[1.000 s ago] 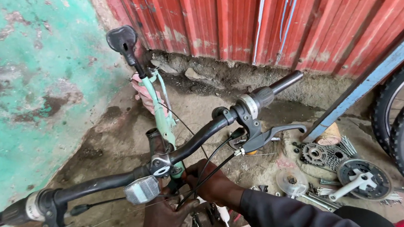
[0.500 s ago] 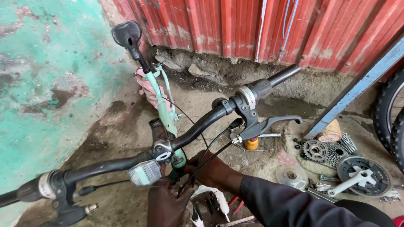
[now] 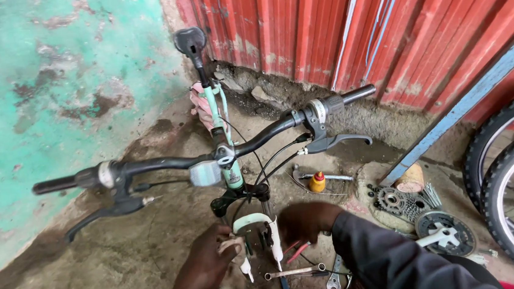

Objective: The person sits on the floor and repairs a bicycle brake cable. They use pliers to cut the cable, thread it through the brake mechanism, and secure it with a small metal clip. The person also uses a rag to wipe the cable and their hands during the process.

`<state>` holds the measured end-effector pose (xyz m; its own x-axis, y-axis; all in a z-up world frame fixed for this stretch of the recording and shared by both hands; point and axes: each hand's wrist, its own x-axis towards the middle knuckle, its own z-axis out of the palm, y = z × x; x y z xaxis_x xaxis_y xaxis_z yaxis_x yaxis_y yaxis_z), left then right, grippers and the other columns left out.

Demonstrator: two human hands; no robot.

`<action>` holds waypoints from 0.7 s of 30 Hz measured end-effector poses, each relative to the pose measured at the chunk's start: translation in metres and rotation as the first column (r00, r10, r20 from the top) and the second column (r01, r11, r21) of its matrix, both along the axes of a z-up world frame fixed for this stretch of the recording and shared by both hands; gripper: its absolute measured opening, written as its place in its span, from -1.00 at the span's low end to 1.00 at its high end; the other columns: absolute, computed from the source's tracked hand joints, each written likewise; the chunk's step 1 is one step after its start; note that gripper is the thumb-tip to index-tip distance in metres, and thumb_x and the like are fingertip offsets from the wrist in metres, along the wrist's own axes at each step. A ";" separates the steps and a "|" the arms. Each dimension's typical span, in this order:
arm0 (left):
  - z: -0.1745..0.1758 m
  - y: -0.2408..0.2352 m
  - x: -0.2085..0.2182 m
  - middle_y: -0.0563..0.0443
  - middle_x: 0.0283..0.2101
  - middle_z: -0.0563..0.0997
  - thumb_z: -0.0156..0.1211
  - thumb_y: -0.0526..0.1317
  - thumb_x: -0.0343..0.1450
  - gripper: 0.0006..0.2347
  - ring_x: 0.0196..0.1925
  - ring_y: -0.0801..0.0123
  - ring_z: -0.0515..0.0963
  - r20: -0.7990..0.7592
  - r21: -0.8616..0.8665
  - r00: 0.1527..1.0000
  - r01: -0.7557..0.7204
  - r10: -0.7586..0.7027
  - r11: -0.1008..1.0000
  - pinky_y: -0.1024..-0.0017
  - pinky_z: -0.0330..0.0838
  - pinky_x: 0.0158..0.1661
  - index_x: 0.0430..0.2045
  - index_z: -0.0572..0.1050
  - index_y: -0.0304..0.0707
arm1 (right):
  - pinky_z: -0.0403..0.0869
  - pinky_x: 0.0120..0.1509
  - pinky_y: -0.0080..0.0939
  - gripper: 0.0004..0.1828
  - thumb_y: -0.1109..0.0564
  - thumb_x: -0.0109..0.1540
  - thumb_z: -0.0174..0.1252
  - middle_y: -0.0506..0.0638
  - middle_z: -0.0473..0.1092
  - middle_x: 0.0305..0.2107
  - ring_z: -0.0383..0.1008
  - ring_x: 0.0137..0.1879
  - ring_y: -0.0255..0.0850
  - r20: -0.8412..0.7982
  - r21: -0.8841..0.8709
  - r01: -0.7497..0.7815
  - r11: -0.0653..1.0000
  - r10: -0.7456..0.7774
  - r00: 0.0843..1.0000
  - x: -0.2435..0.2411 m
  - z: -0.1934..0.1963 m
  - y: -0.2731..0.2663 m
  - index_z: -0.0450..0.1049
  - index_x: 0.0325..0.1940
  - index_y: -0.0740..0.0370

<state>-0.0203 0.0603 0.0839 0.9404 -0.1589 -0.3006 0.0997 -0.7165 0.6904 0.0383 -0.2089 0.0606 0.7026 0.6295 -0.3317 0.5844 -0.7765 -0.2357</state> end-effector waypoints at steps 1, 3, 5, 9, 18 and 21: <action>0.012 -0.005 -0.011 0.03 0.02 0.67 0.24 -0.20 0.39 -0.75 0.03 0.27 0.68 -0.133 -0.085 0.990 -0.065 0.054 0.994 0.30 0.55 0.07 -0.05 0.52 -0.13 | 0.46 -0.34 -0.05 -0.44 -0.16 0.15 0.14 0.28 0.44 -0.19 0.39 -0.49 0.00 -0.368 0.063 0.065 0.996 -0.037 0.929 -0.022 0.015 0.010 0.26 0.04 0.28; -0.029 -0.003 -0.005 0.00 0.12 0.67 0.13 -0.16 0.47 -0.75 0.10 0.26 0.68 -0.255 -0.173 0.962 -0.147 0.100 0.974 0.27 0.58 0.11 0.00 0.57 -0.12 | 0.46 -0.48 -0.25 0.10 -0.28 0.10 0.23 0.36 0.40 0.17 0.39 -0.51 -0.20 -0.677 0.089 0.139 0.986 -0.043 0.735 -0.064 0.031 0.033 -0.03 0.58 0.19; -0.143 0.019 -0.007 -0.16 -0.26 0.59 0.28 -0.32 0.42 -0.76 -0.26 0.33 0.47 -0.374 -0.828 0.908 -0.419 0.191 0.372 0.42 0.30 -0.19 -0.16 0.60 -0.66 | 0.35 0.39 -0.01 0.15 -0.24 0.09 0.23 0.25 0.22 0.37 0.32 0.34 0.02 -0.506 0.554 0.205 0.807 0.130 0.853 -0.108 0.030 0.059 -0.14 0.55 0.32; -0.019 -0.007 -0.067 -0.14 -0.29 0.58 0.09 -0.19 0.54 -0.74 -0.25 0.29 0.47 -0.351 -0.760 0.862 -0.490 0.364 0.427 0.30 0.30 -0.14 -0.22 0.60 -0.51 | 0.49 -0.05 -0.32 -0.56 0.18 0.36 0.02 -0.04 0.52 -0.05 0.45 -0.12 -0.34 -0.717 0.597 0.654 0.464 -0.057 0.695 -0.156 0.003 0.100 0.36 0.34 0.26; 0.043 -0.049 -0.147 -0.25 0.20 0.45 -0.19 0.10 0.54 -0.50 0.28 0.00 0.45 0.619 -0.490 0.785 0.372 0.015 0.788 0.03 0.29 0.24 0.17 0.34 -0.38 | 0.55 0.01 -0.10 -0.52 0.24 0.37 0.01 0.24 0.50 0.05 0.52 -0.06 -0.05 -0.973 0.223 0.891 -0.395 -0.143 0.180 -0.188 0.073 0.088 0.31 0.42 0.25; 0.003 -0.066 -0.143 -0.27 0.23 0.37 -0.05 -0.25 0.49 -0.59 0.26 0.00 0.46 0.608 -0.506 0.769 0.182 0.199 0.843 0.07 0.33 0.22 0.26 0.21 -0.38 | 0.56 0.10 -0.02 -0.59 0.13 0.44 -0.13 0.32 0.42 -0.01 0.49 0.02 0.04 -0.984 0.077 0.908 -0.412 -0.177 0.003 -0.201 0.075 0.103 0.21 0.34 0.37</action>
